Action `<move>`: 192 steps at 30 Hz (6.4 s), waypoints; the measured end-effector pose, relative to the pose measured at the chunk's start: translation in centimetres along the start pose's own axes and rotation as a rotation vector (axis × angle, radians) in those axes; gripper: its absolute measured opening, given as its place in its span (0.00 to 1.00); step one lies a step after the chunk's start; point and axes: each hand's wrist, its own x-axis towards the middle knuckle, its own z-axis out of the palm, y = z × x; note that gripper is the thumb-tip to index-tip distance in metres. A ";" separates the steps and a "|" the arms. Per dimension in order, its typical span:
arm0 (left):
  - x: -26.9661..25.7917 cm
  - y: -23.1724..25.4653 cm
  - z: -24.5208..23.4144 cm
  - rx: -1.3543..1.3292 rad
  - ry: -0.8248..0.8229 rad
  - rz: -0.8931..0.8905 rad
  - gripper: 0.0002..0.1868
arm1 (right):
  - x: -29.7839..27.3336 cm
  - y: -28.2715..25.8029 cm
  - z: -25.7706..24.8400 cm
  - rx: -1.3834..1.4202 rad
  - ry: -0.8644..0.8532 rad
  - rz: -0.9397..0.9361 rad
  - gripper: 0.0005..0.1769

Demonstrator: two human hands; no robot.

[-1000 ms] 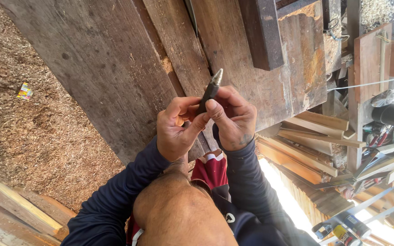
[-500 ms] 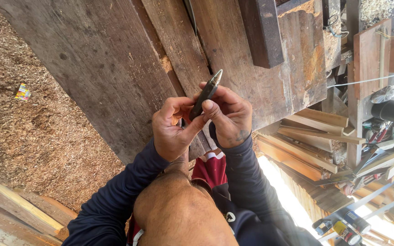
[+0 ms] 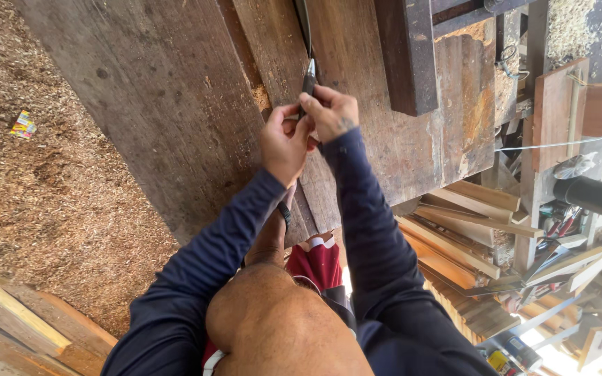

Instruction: The person uses a metal scraper to remove material from a wooden plank clamped on a workbench. They repeatedly scrape along the same groove, adjusting grip and position while wood shavings accumulate on the floor.

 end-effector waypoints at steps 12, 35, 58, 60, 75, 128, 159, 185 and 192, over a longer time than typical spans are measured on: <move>5.0 -3.2 1.3 0.317 0.219 0.267 0.13 | 8.0 2.8 -1.2 -0.310 0.136 0.023 0.15; 5.0 -2.9 0.5 0.501 0.185 0.302 0.21 | 6.4 0.0 1.2 -0.713 0.342 0.038 0.23; 4.9 -3.7 0.4 0.469 0.184 0.349 0.23 | 6.2 -0.2 1.4 -0.790 0.334 0.094 0.25; 4.9 -3.7 0.2 0.453 0.147 0.312 0.21 | 6.0 0.0 1.5 -0.808 0.365 0.068 0.27; 4.8 -3.7 -0.3 0.435 0.104 0.255 0.20 | 6.4 1.3 1.5 -0.725 0.361 0.037 0.24; 4.2 -2.6 0.0 0.524 0.188 0.327 0.14 | 6.0 2.5 2.3 -0.709 0.471 -0.090 0.27; 4.1 -2.8 0.1 0.537 0.163 0.325 0.16 | 6.4 0.6 2.2 -0.799 0.419 0.094 0.26; 3.9 -2.5 0.1 0.531 0.198 0.384 0.14 | 6.9 2.7 2.1 -0.827 0.414 -0.050 0.28; 4.4 -2.5 0.1 0.661 0.183 0.299 0.12 | 7.8 3.9 1.0 -0.851 0.397 -0.122 0.26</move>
